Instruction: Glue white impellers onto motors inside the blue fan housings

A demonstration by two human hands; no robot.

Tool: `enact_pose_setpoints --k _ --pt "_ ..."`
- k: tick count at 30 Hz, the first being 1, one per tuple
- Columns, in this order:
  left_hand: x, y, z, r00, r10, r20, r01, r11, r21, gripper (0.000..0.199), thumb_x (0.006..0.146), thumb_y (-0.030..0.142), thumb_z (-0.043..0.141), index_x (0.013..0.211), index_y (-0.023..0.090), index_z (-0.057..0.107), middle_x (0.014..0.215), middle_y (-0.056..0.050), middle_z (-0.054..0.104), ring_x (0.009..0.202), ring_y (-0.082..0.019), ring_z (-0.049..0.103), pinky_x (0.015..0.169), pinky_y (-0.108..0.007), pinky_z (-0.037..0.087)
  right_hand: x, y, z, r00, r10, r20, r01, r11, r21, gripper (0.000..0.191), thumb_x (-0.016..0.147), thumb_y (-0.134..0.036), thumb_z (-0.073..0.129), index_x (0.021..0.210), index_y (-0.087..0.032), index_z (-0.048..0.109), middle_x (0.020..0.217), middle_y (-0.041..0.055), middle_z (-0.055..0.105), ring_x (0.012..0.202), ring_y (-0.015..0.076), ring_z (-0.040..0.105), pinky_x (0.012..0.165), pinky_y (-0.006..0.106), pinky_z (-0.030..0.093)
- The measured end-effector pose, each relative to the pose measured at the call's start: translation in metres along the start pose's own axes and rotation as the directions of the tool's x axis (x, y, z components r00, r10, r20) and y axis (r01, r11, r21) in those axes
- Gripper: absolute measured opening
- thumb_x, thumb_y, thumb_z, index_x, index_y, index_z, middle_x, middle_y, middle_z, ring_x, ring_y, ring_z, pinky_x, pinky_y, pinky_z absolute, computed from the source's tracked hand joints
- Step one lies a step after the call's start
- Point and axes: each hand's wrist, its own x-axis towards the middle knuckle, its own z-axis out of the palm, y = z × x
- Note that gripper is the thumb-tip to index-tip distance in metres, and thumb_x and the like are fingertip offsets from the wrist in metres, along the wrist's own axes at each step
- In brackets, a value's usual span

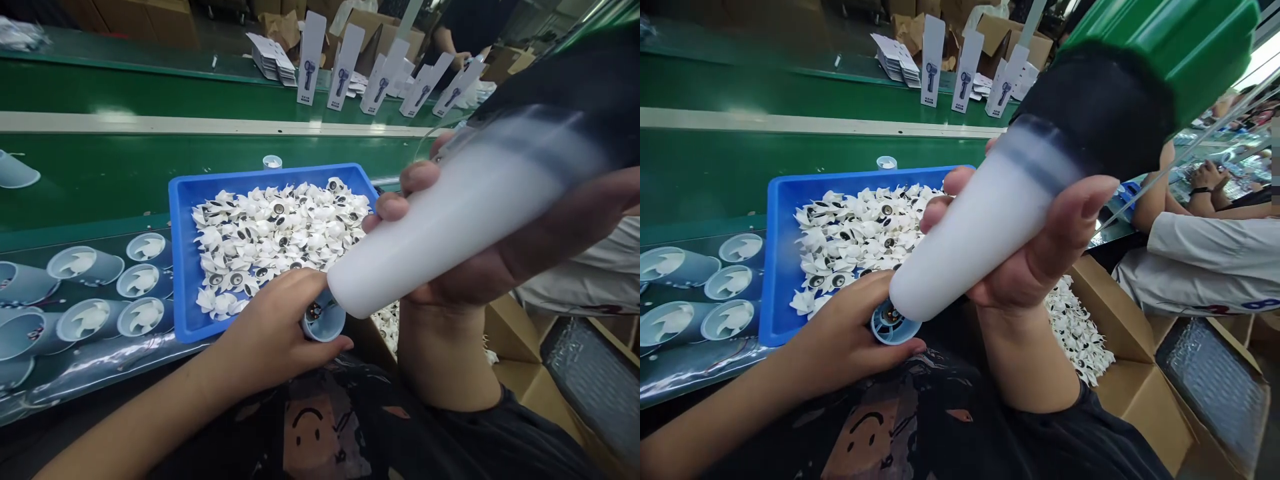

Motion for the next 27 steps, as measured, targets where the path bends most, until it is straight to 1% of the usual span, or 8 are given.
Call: enact_pose_setpoints --k 4,9,13,15,18,21,25,27 --pt "0.005 0.003 0.001 1.0 0.022 -0.011 -0.022 1.0 -0.004 0.033 0.075 0.03 0.079 0.1 0.018 0.062 0.092 0.0 0.067 0.086 -0.019 0.06 0.074 -0.031 0.044 -0.001 0.001 -0.001 0.991 -0.07 -0.118 0.051 0.986 -0.159 0.072 0.078 -0.084 0.038 0.139 -0.048 0.049 0.11 0.0049 0.069 0.098 0.0265 0.071 0.058 0.037 0.052" --pt "0.01 0.006 0.005 1.0 0.026 -0.014 -0.026 1.0 -0.011 0.03 0.074 0.029 0.079 0.095 0.018 0.061 0.087 0.001 0.065 0.081 -0.019 0.06 0.07 -0.031 0.043 -0.004 -0.005 0.005 0.999 -0.019 0.028 0.015 0.994 0.11 0.065 0.08 -0.079 0.04 0.14 -0.053 0.04 0.121 -0.0023 0.067 0.106 0.0252 0.068 0.073 0.038 0.057" --pt "0.012 0.008 0.007 1.0 0.016 0.011 -0.016 1.0 -0.006 0.029 0.075 0.03 0.077 0.095 0.02 0.06 0.088 0.0 0.066 0.084 -0.02 0.062 0.074 -0.033 0.046 -0.004 -0.008 0.004 0.999 0.02 -0.048 -0.013 0.991 0.13 0.074 0.074 -0.087 0.037 0.134 -0.044 0.051 0.11 0.0027 0.068 0.097 0.0261 0.069 0.064 0.039 0.056" --pt "0.012 0.007 0.007 0.999 -0.012 0.049 0.012 1.0 0.001 0.037 0.076 0.031 0.077 0.106 0.021 0.06 0.098 -0.002 0.069 0.091 -0.023 0.064 0.079 -0.035 0.048 -0.006 -0.008 0.006 0.996 0.033 -0.084 -0.012 0.97 0.245 0.084 0.068 -0.092 0.033 0.127 -0.037 0.056 0.107 0.0062 0.067 0.09 0.0264 0.069 0.06 0.04 0.056" --pt "0.004 -0.005 0.003 0.985 -0.143 0.094 0.139 0.989 0.052 0.064 0.077 0.039 0.076 0.134 0.026 0.049 0.126 -0.007 0.066 0.112 -0.03 0.062 0.091 -0.042 0.05 -0.015 -0.002 0.012 0.991 -0.007 -0.137 0.084 0.818 0.569 0.068 0.064 -0.088 0.055 0.107 -0.035 0.059 0.103 0.0051 0.064 0.087 0.0252 0.067 0.071 0.042 0.058" --pt "-0.017 -0.03 -0.009 0.955 -0.297 -0.016 0.298 0.95 0.089 0.073 0.079 0.052 0.071 0.142 0.031 0.041 0.135 -0.009 0.061 0.119 -0.034 0.061 0.093 -0.047 0.051 -0.022 0.019 0.013 0.955 -0.002 -0.297 0.221 0.675 0.704 0.055 0.063 -0.075 0.073 0.096 -0.033 0.062 0.094 0.0026 0.061 0.079 0.0223 0.064 0.074 0.041 0.057" --pt "-0.047 -0.067 -0.025 0.872 -0.366 -0.324 0.4 0.916 0.042 0.069 0.083 0.058 0.06 0.141 0.031 0.037 0.133 -0.01 0.059 0.119 -0.036 0.06 0.098 -0.052 0.05 -0.022 0.063 0.002 0.861 0.101 -0.499 0.273 0.735 0.62 0.064 0.053 -0.077 0.078 0.094 -0.03 0.065 0.085 0.0014 0.061 0.067 0.02 0.062 0.066 0.041 0.058" --pt "-0.054 -0.077 -0.028 0.841 -0.377 -0.387 0.407 0.914 -0.007 0.067 0.084 0.057 0.057 0.141 0.03 0.035 0.129 -0.01 0.06 0.115 -0.035 0.061 0.099 -0.053 0.049 -0.018 0.083 -0.004 0.818 0.113 -0.564 0.264 0.797 0.542 0.066 0.054 -0.08 0.073 0.091 -0.026 0.065 0.084 0.0027 0.061 0.066 0.021 0.064 0.064 0.042 0.059"
